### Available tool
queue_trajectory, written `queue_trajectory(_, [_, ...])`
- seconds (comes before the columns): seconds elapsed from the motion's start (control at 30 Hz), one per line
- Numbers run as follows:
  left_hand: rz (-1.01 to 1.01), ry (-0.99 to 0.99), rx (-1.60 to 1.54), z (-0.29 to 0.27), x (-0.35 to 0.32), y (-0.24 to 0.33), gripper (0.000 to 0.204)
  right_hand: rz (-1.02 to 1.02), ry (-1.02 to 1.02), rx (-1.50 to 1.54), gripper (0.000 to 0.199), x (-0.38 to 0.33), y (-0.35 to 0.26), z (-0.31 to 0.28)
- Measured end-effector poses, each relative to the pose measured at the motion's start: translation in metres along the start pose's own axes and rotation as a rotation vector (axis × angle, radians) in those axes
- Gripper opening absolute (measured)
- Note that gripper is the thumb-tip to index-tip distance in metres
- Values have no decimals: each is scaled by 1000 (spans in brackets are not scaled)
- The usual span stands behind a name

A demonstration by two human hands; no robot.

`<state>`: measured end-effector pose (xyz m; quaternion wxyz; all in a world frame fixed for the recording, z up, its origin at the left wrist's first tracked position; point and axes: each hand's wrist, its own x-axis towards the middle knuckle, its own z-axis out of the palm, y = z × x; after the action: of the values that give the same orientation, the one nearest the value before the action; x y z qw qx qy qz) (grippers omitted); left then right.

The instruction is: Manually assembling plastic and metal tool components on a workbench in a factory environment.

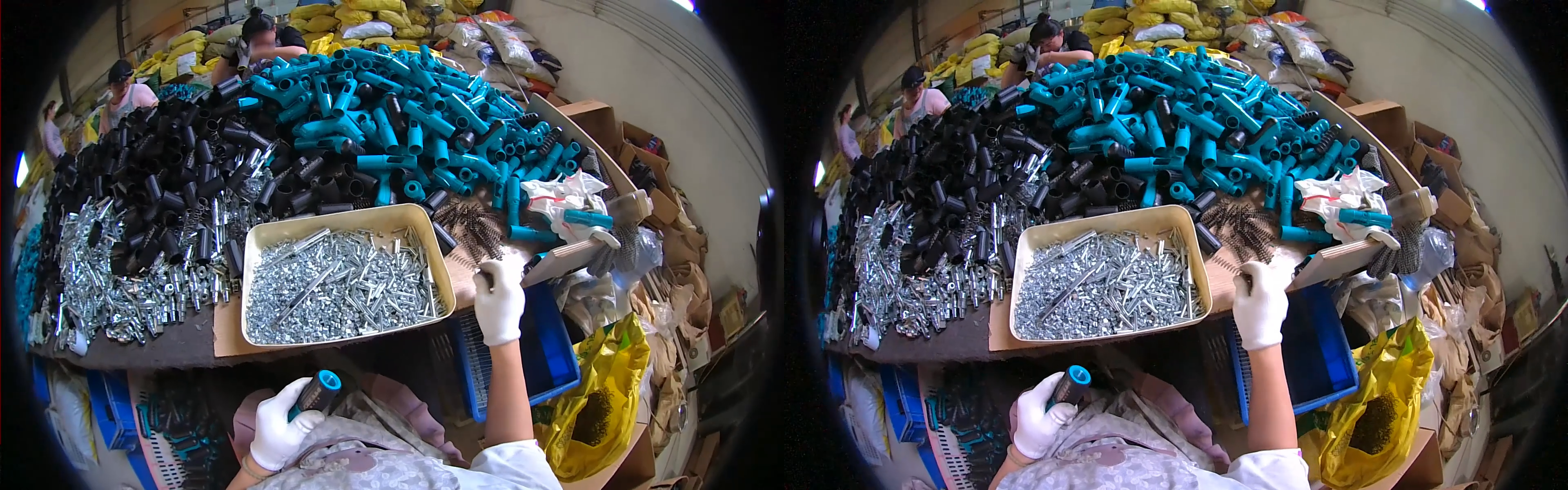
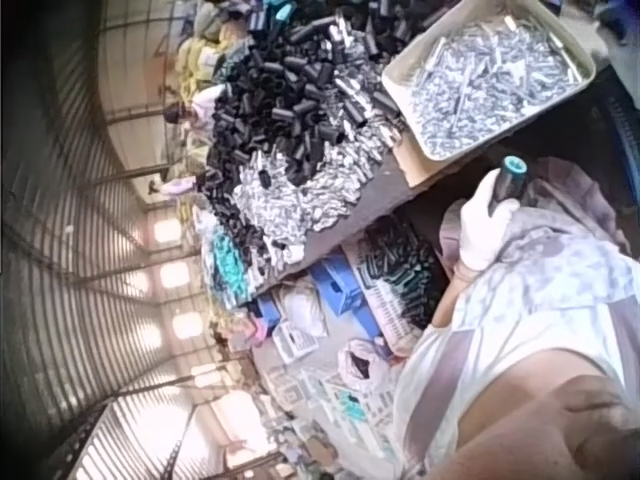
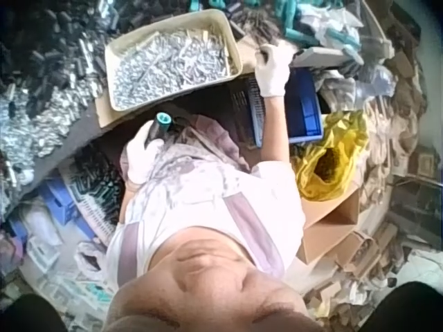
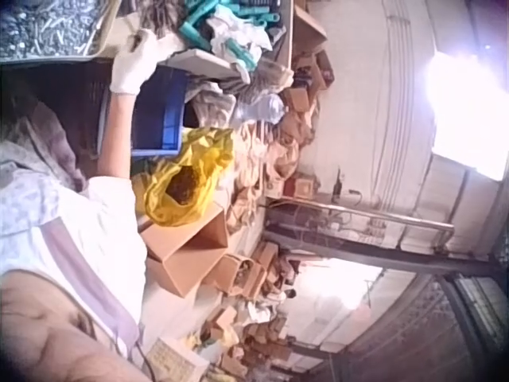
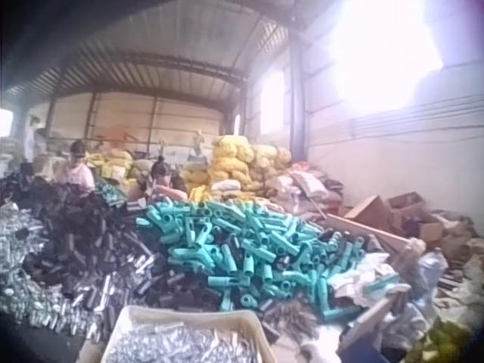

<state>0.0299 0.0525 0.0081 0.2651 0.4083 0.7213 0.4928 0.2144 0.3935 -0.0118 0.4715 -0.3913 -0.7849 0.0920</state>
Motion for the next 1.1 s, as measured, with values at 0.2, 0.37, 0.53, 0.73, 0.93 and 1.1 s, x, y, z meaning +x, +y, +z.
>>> queue_trajectory(0.2, [88, -56, -20, 5, 23, 12, 59, -305, -539, 608, 23, -29, -103, -32])
queue_trajectory(0.37, [204, -27, 17, -7, 27, 21, 62, -398, -672, 755, 22, -29, -123, -29])
queue_trajectory(0.53, [364, -104, 270, -20, 29, 21, 61, -504, -702, 880, 16, -38, -153, -7])
queue_trajectory(0.73, [219, 36, 13, -17, 29, 17, 70, -712, -817, 639, 28, 55, -128, 20])
queue_trajectory(0.93, [194, 26, 30, -17, 36, 4, 67, -52, -54, -583, 22, 223, 38, 76])
queue_trajectory(1.1, [121, 74, 59, -23, 24, 3, 59, -14, -328, -814, 20, 232, 49, 120])
